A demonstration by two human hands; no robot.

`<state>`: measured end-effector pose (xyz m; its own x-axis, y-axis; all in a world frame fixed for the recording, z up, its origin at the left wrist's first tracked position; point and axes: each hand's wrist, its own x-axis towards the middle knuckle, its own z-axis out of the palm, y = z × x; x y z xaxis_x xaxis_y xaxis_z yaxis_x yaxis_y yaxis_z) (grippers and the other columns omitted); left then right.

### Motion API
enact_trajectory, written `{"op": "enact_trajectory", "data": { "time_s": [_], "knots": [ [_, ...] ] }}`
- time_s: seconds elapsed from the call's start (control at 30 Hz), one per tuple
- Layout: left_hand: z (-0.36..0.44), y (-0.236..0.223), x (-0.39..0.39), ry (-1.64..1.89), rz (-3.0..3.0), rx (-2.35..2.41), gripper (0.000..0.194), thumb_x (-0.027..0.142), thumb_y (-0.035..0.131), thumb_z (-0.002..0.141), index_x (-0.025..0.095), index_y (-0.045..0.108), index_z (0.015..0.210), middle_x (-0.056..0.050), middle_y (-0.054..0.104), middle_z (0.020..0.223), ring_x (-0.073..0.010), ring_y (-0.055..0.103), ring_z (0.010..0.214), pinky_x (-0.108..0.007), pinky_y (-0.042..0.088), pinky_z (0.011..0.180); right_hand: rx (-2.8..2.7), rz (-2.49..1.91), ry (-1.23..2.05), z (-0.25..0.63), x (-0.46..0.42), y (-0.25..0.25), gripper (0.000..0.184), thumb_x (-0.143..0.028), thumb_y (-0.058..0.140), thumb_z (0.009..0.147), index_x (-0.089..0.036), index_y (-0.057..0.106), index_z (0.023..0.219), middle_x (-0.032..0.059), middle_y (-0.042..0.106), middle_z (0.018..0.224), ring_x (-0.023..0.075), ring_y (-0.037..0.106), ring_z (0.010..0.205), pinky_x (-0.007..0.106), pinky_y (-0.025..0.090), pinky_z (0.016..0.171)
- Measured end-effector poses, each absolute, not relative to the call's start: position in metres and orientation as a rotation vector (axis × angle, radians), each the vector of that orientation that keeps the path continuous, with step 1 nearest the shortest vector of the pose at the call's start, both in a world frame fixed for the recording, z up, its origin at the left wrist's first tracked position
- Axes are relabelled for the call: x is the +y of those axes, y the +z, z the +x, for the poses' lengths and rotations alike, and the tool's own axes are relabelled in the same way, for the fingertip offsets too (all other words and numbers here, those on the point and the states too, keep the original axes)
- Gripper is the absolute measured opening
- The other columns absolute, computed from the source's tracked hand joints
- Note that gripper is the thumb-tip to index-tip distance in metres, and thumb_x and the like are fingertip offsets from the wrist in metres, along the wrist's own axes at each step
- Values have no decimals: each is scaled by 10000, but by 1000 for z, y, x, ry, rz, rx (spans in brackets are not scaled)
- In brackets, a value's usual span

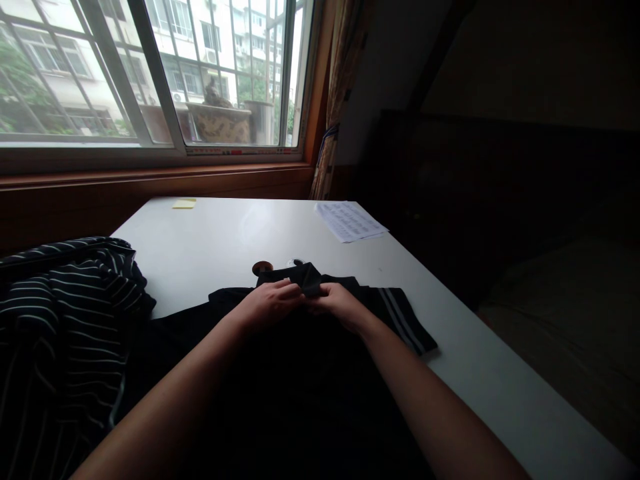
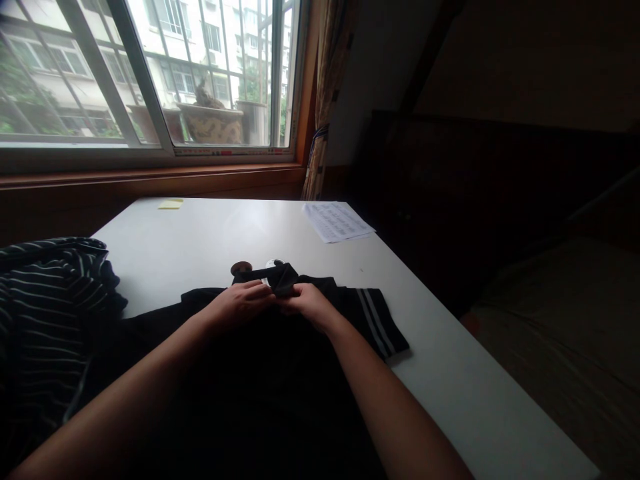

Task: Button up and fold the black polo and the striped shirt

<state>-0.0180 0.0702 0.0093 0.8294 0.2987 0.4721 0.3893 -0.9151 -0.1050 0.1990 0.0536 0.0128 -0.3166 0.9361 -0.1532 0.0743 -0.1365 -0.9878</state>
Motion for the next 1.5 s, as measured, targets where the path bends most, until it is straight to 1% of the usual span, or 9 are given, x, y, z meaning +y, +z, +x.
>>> {"op": "enact_trajectory", "data": {
  "time_s": [0.23, 0.37, 0.57, 0.73, 0.83, 0.97, 1.07, 1.27, 1.5],
  "knots": [
    [-19, 16, 66, -696, -2735, -489, 149, 219, 496, 1000, 203, 636, 1049, -47, 642, 954, -209, 553, 970, -358, 451, 842, -1365, -1251, 1669, 202, 52, 17, 260, -292, 865, 625, -134, 752, 799, 41, 713, 722, 121, 639, 612, 227, 527, 582],
    [-18, 17, 65, -662, -2707, -457, 161, 205, 475, 1005, 205, 636, 1010, -37, 643, 917, -182, 557, 873, -341, 434, 770, -1376, -1233, 1748, 205, 54, 16, 213, -269, 835, 673, -138, 747, 817, 42, 713, 747, 115, 648, 631, 219, 545, 602],
    [-13, 13, 63, -764, -2782, -471, 217, 251, 433, 1026, 186, 612, 921, -10, 593, 766, -131, 523, 666, -298, 422, 661, -1426, -1243, 1790, 208, 56, 18, 188, -234, 825, 670, -137, 733, 802, 50, 709, 734, 123, 636, 606, 230, 534, 574],
    [-12, 10, 62, -880, -2785, -557, 276, 283, 429, 1029, 171, 588, 834, -2, 549, 700, -113, 514, 614, -265, 396, 581, -1425, -1248, 1784, 206, 57, 17, 217, -233, 804, 671, -120, 713, 832, 39, 690, 717, 102, 610, 578, 209, 500, 560],
    [-15, 9, 62, -804, -2735, -559, 235, 238, 437, 1022, 175, 606, 871, -13, 580, 747, -117, 518, 619, -265, 383, 567, -1421, -1253, 1755, 203, 56, 16, 206, -240, 791, 674, -116, 696, 809, 25, 667, 679, 103, 600, 575, 206, 476, 550],
    [-19, 10, 64, -666, -2733, -530, 175, 180, 454, 993, 199, 627, 1010, -43, 635, 922, -133, 562, 675, -271, 411, 588, -1362, -1258, 1725, 199, 55, 16, 178, -221, 771, 669, -122, 680, 786, 17, 659, 671, 110, 603, 576, 214, 468, 546],
    [-18, 10, 63, -693, -2826, -636, 188, 152, 455, 972, 204, 612, 1061, -52, 638, 999, -141, 593, 719, -265, 434, 605, -1324, -1276, 1690, 195, 54, 16, 158, -189, 756, 662, -125, 672, 780, 14, 663, 681, 110, 606, 562, 216, 472, 540],
    [-13, 2, 62, -950, -2923, -1005, 78, 222, 540, 915, 173, 593, 886, -33, 631, 810, -149, 591, 680, -256, 431, 600, -1336, -1319, 1594, 188, 52, 14, 140, -178, 740, 687, -122, 687, 804, 26, 687, 669, 114, 605, 557, 215, 474, 535],
    [-5, 7, 60, -955, -2973, -1240, 131, 295, 577, 892, 178, 592, 833, -25, 626, 754, -153, 589, 664, -250, 405, 599, -1393, -1344, 1445, 180, 50, 7, 96, -139, 647, 737, -121, 678, 826, 16, 661, 640, 113, 584, 539, 205, 448, 493]
  ]
}}
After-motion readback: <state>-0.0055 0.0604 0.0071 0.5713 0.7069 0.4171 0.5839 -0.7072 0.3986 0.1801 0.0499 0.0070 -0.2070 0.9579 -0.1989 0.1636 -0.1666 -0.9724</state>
